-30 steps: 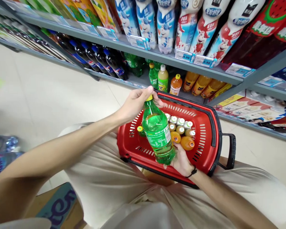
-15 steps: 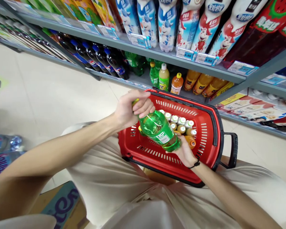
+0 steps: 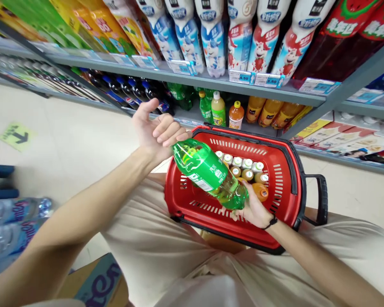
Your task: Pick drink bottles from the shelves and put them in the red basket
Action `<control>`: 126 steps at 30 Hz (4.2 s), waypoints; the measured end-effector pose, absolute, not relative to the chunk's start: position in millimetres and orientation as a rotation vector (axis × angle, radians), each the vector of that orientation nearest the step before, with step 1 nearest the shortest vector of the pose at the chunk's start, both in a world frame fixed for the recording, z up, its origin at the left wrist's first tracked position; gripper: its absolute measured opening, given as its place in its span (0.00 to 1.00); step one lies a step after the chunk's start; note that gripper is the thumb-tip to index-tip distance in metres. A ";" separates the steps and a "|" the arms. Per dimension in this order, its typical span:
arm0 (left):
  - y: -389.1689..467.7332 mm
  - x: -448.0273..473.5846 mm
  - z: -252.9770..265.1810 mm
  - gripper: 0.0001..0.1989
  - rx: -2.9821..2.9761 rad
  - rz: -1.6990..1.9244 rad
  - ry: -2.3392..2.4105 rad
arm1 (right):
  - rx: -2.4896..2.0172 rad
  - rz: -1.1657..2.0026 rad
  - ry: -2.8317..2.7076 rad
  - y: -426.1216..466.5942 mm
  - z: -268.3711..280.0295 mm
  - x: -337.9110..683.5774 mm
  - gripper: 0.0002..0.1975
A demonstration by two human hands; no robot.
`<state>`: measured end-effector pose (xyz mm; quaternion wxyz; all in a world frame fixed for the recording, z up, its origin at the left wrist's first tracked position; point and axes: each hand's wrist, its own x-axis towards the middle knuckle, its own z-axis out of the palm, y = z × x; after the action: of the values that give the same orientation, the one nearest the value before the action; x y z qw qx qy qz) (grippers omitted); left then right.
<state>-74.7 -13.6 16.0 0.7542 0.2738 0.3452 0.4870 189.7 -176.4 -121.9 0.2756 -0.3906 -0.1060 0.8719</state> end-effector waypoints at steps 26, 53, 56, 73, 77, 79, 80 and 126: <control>-28.8 -57.9 37.8 0.31 0.726 1.103 0.920 | -1.264 1.440 -1.466 -152.4 -125.0 204.4 0.40; -105.0 -12.7 -205.5 0.25 1.715 0.199 0.984 | -1.866 1.296 -2.777 -139.6 -108.1 228.9 0.15; -102.4 -16.4 -211.2 0.23 1.819 0.090 0.946 | -1.865 1.290 -2.775 -140.1 -107.5 227.2 0.16; -130.6 6.0 -162.6 0.11 2.507 -1.005 0.858 | -1.946 1.111 -2.776 -142.5 -125.7 224.6 0.17; -115.3 9.4 -154.6 0.15 2.537 -0.961 0.882 | -2.006 1.012 -2.756 -145.9 -138.7 215.8 0.26; -109.3 11.1 -150.5 0.19 2.560 -0.914 0.892 | -2.040 0.966 -2.749 -149.3 -142.9 210.1 0.29; -107.7 12.0 -148.9 0.19 2.568 -0.897 0.893 | -2.055 0.944 -2.745 -150.9 -144.4 207.6 0.29; 67.1 -116.9 -83.7 0.28 2.280 -0.881 1.656 | -1.859 0.798 -2.943 -167.7 -111.1 197.9 0.22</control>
<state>-116.9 67.1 -83.7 0.0945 0.7687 0.5585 -0.2971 197.9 -167.7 -111.1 -0.2134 -0.5085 -0.8051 0.2182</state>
